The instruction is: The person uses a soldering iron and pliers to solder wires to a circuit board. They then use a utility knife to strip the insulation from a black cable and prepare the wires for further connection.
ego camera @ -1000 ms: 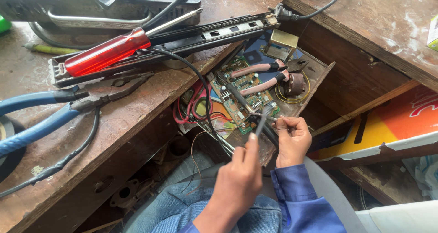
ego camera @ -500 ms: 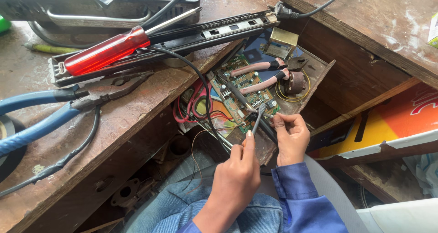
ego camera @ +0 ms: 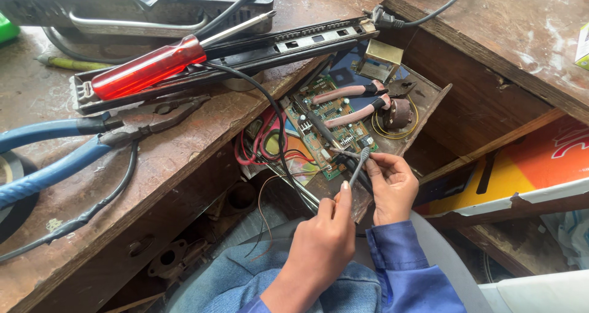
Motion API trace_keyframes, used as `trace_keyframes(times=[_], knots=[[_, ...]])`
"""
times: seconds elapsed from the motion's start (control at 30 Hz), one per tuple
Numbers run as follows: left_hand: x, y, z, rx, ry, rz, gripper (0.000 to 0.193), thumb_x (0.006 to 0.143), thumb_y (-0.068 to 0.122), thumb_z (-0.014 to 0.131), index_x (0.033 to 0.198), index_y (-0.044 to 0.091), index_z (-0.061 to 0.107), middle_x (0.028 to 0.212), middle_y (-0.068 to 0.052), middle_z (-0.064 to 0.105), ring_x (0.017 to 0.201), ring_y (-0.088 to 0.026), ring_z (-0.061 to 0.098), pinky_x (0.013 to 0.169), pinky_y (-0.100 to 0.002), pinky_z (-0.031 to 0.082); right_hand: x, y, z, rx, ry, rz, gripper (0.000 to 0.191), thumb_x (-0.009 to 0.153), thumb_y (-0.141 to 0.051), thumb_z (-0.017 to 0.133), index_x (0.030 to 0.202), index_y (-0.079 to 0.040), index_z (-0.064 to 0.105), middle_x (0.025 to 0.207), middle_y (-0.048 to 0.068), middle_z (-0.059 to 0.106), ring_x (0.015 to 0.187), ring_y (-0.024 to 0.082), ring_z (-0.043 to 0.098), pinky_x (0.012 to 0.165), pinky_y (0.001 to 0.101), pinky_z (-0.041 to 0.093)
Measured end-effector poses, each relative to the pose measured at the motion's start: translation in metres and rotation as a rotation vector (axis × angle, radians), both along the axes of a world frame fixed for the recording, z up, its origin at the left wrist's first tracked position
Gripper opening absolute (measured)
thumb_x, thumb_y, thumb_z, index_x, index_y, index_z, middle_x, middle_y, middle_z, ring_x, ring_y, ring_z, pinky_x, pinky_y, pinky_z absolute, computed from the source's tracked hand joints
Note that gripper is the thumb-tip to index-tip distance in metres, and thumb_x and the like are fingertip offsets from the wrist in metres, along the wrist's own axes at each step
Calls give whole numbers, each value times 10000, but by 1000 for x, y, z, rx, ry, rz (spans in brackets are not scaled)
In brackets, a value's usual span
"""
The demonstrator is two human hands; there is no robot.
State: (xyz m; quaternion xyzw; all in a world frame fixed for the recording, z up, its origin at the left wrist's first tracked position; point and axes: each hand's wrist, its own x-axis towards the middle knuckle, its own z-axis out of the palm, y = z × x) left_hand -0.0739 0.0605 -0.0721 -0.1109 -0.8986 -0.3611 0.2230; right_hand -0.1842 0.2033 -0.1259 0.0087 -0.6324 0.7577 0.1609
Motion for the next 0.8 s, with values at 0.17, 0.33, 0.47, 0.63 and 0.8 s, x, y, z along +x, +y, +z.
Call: trace_keyframes(times=[0.17,0.33,0.47,0.63,0.8], knots=[[-1,0,-1,-26,-13,91,508,895,52,613,1375,-99,540,881,-183,624,541,-319,677,448,-401,560,1,1,-2,84,38,-18,277,894,89,734,1143,3,649,1069,67,691,992,109,653,895,235,522],[1,3,-1,-36,22,-10,532,876,55,630,1370,-118,535,912,-213,627,539,-325,674,439,-397,563,2,-1,0,155,57,-46,299,857,101,741,1120,-9,653,1082,56,697,1014,114,663,920,249,526],[-1,0,0,18,-20,129,521,900,64,627,1385,-98,527,871,-183,619,547,-334,673,450,-417,555,3,-2,2,193,83,-40,305,859,98,755,1119,-17,645,1060,56,705,1006,121,682,941,263,523],[2,1,0,-9,-39,11,554,908,75,633,1410,-112,490,876,-191,607,559,-350,659,464,-426,551,5,-5,3,221,100,-76,292,851,107,779,1097,-5,668,1059,70,707,1009,131,677,960,273,523],[0,1,-3,32,-64,79,537,901,68,628,1406,-77,516,884,-187,621,572,-340,675,470,-427,552,6,-5,6,231,103,-74,334,837,101,781,1122,-10,647,1054,64,709,1011,124,683,966,266,514]])
